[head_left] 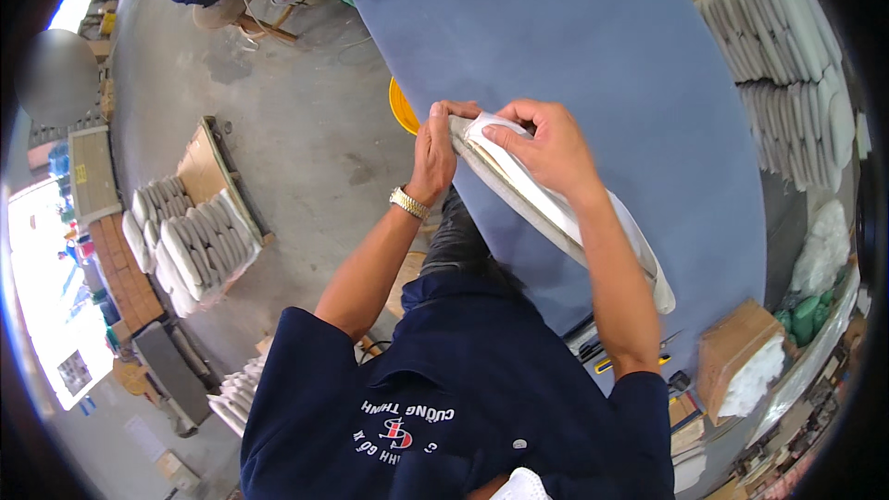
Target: The person folds a white cushion cover, staples its edges with a pneumatic staple gun, trims excess fabric with a utility knife, and stacks the finished cushion. The process is repeated for multiple cushions on a blue work table.
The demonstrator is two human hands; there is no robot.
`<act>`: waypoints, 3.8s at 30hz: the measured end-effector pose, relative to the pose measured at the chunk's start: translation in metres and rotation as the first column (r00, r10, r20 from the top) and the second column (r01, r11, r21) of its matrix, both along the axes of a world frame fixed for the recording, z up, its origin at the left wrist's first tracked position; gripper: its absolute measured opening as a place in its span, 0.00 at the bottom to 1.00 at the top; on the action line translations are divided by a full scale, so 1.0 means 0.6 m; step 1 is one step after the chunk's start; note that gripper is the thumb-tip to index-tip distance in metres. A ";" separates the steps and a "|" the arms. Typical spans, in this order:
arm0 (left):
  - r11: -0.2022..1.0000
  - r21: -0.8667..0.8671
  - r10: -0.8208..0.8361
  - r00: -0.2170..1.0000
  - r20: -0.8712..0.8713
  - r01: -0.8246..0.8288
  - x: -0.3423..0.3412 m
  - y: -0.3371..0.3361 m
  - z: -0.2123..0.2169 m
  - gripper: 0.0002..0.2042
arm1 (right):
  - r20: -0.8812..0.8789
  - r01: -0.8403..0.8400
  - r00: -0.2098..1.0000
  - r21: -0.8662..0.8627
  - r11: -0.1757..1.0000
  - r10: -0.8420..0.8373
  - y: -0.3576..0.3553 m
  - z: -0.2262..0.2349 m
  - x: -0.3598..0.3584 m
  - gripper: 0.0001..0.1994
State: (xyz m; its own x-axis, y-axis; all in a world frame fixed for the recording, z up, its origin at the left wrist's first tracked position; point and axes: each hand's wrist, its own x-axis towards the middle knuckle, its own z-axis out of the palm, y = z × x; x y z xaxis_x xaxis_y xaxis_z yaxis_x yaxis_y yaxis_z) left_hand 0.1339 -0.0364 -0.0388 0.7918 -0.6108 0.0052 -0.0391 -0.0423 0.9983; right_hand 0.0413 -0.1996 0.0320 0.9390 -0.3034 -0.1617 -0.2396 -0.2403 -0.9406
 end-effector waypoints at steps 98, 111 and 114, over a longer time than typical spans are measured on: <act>0.977 0.048 0.211 0.899 -0.384 -0.209 0.034 0.077 -0.073 0.34 | 0.116 0.654 0.744 -0.329 0.681 -0.658 0.076 -0.051 -0.467 0.29; 0.703 0.637 0.421 0.907 -0.012 -0.318 0.157 0.453 -0.123 0.35 | -0.100 0.460 0.888 0.249 0.852 -0.450 0.128 -0.061 -0.151 0.22; 0.650 0.648 0.526 0.850 -0.008 -0.396 0.197 0.557 -0.167 0.36 | -0.218 0.433 0.897 0.261 0.863 -0.384 0.161 -0.104 -0.042 0.23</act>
State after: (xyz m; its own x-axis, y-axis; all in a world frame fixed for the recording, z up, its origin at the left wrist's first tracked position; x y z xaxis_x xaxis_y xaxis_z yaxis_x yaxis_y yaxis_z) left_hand 0.2524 0.2977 -0.1392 0.9170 0.0169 -0.3984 0.3294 -0.5952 0.7329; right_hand 0.0162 -0.1033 -0.0303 0.6971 -0.5691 -0.4361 -0.4015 0.1941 -0.8951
